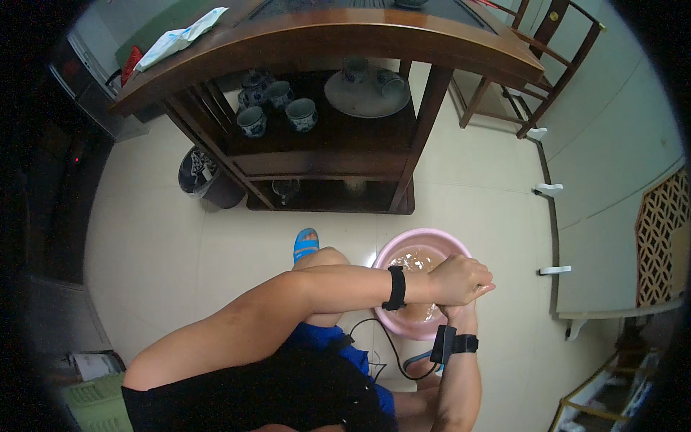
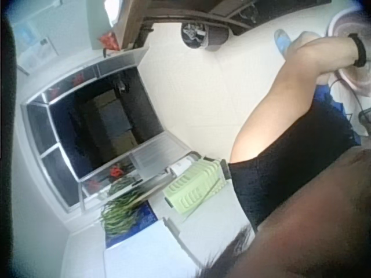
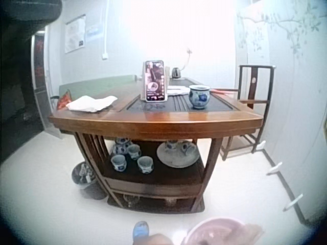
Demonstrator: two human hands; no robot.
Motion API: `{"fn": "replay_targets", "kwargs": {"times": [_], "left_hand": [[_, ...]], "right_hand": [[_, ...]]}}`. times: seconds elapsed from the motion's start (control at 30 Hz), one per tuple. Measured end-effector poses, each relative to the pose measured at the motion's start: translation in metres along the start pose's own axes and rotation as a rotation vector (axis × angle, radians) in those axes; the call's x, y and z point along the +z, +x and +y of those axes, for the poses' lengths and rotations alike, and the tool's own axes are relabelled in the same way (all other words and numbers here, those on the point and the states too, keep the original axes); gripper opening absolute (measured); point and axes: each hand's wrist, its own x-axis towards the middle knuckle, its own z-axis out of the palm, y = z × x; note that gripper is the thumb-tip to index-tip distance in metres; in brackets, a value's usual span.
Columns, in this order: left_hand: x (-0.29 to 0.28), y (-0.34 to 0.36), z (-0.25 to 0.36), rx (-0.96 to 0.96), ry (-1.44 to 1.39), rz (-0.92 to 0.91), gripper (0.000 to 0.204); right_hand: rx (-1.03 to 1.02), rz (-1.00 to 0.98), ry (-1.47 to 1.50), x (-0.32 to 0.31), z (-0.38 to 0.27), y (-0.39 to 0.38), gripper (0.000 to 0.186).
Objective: The person wrings out a cloth in a basin of water, then uses the damp cloth to wipe the interior and exterior of several teacups and a large bowl.
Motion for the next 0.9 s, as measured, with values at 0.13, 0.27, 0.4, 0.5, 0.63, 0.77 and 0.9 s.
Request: {"fn": "replay_targets", "kwargs": {"times": [0.13, 0.27, 0.4, 0.5, 0.63, 0.77, 0.9], "left_hand": [[-0.001, 0.0, -0.002, 0.063, 0.022, -0.017, 0.022], [-0.004, 0.0, -0.002, 0.032, 0.013, -0.013, 0.022], [-0.004, 0.001, 0.0, 0.026, -0.019, 0.01, 0.023], [-0.004, 0.002, 0.001, -0.002, -0.058, 0.024, 0.024], [-0.008, 0.007, -0.01, -0.287, -0.167, 0.165, 0.027], [-0.006, 0.021, -0.027, -0.447, -0.213, 0.405, 0.033], [0.008, 0.015, -0.05, -0.603, -0.21, 0.634, 0.037]], "right_hand": [[0.007, -0.056, -0.005, 0.003, -0.001, 0.003, 0.033], [0.023, -0.102, 0.001, -0.001, -0.001, 0.004, 0.033], [0.037, -0.155, 0.006, -0.003, -0.003, 0.0, 0.033], [0.034, -0.183, -0.003, -0.006, -0.007, -0.005, 0.033], [-0.084, 0.066, -0.158, 0.008, -0.006, 0.005, 0.036], [-0.223, 0.08, -0.063, 0.069, 0.006, -0.037, 0.039], [-0.276, 0.052, 0.028, 0.066, -0.004, -0.028, 0.034]]}}
